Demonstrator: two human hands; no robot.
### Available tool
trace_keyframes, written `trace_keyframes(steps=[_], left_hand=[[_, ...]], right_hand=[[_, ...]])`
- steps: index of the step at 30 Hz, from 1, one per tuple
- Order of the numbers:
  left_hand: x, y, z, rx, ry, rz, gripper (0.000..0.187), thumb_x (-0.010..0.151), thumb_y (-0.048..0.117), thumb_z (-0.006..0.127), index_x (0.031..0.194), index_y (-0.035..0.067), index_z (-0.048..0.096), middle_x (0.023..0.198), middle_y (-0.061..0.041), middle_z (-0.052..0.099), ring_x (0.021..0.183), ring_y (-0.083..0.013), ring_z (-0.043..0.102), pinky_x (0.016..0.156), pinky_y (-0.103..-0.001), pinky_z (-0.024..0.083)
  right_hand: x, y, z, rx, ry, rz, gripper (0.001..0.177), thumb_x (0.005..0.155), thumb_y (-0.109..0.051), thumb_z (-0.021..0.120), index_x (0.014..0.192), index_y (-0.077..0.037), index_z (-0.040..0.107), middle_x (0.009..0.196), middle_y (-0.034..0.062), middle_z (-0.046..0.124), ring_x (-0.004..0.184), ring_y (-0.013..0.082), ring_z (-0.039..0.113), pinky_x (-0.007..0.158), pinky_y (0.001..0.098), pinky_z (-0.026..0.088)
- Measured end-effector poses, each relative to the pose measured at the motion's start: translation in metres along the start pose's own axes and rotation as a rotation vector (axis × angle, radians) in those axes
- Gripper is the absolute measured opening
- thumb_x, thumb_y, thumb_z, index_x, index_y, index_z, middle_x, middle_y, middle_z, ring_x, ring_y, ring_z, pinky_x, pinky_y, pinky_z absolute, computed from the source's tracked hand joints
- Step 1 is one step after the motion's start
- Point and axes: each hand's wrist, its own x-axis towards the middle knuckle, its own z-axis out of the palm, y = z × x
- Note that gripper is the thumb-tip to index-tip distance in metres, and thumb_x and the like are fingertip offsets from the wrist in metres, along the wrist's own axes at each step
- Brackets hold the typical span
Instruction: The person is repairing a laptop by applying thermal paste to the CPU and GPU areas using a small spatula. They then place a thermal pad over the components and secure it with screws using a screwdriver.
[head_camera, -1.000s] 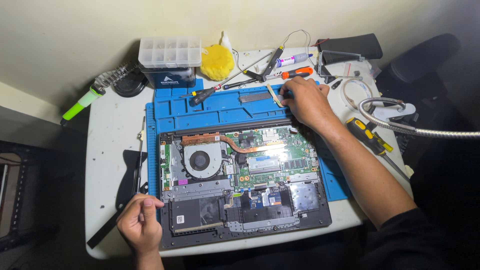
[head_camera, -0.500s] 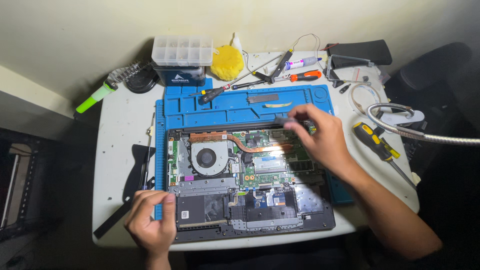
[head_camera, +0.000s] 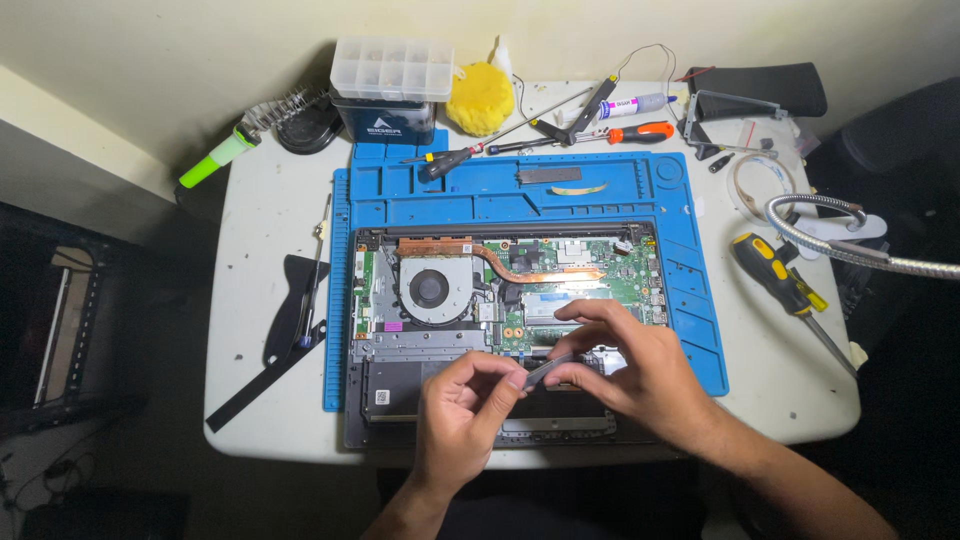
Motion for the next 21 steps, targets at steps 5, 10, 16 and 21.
trace_keyframes(steps=[5,10,16,21], left_hand=[[-0.006,-0.013,-0.001,-0.203,-0.081,-0.146,0.005,0.091,0.007,0.075,0.094,0.003,0.072,0.096,-0.012,0.075,0.083,-0.0168,0.071,0.082,-0.027,0.058],[-0.007,-0.024,-0.004,-0.375,-0.163,-0.297,0.02,0.084,0.009,0.082,0.101,0.007,0.071,0.114,-0.017,0.076,0.107,-0.0238,0.073,0.1,-0.036,0.057],[-0.013,-0.037,-0.001,-0.5,-0.186,-0.383,0.032,0.084,-0.003,0.081,0.113,0.002,0.068,0.103,-0.01,0.075,0.099,-0.0197,0.072,0.096,-0.032,0.058],[-0.017,-0.041,0.001,-0.579,-0.143,-0.446,0.051,0.079,0.004,0.086,0.125,0.001,0.065,0.114,-0.012,0.073,0.109,-0.0193,0.068,0.095,-0.031,0.054]], right_hand=[[-0.018,0.011,0.011,-0.228,0.185,-0.078,0.057,0.079,-0.02,0.088,0.125,-0.013,0.056,0.089,-0.0061,0.081,0.101,0.0085,0.077,0.096,0.0225,0.054],[-0.02,0.003,0.012,-0.23,0.223,-0.299,0.043,0.088,-0.008,0.078,0.122,0.002,0.054,0.09,0.001,0.079,0.09,0.0134,0.072,0.114,0.0474,0.052],[-0.024,-0.01,0.012,-0.246,0.232,-0.37,0.026,0.086,-0.004,0.079,0.107,0.002,0.064,0.09,0.005,0.075,0.076,0.0104,0.072,0.109,0.0537,0.055],[-0.025,-0.027,0.01,-0.389,0.18,-0.512,0.011,0.096,-0.005,0.062,0.104,0.003,0.065,0.083,0.0113,0.072,0.073,0.0206,0.073,0.106,0.0552,0.043]])
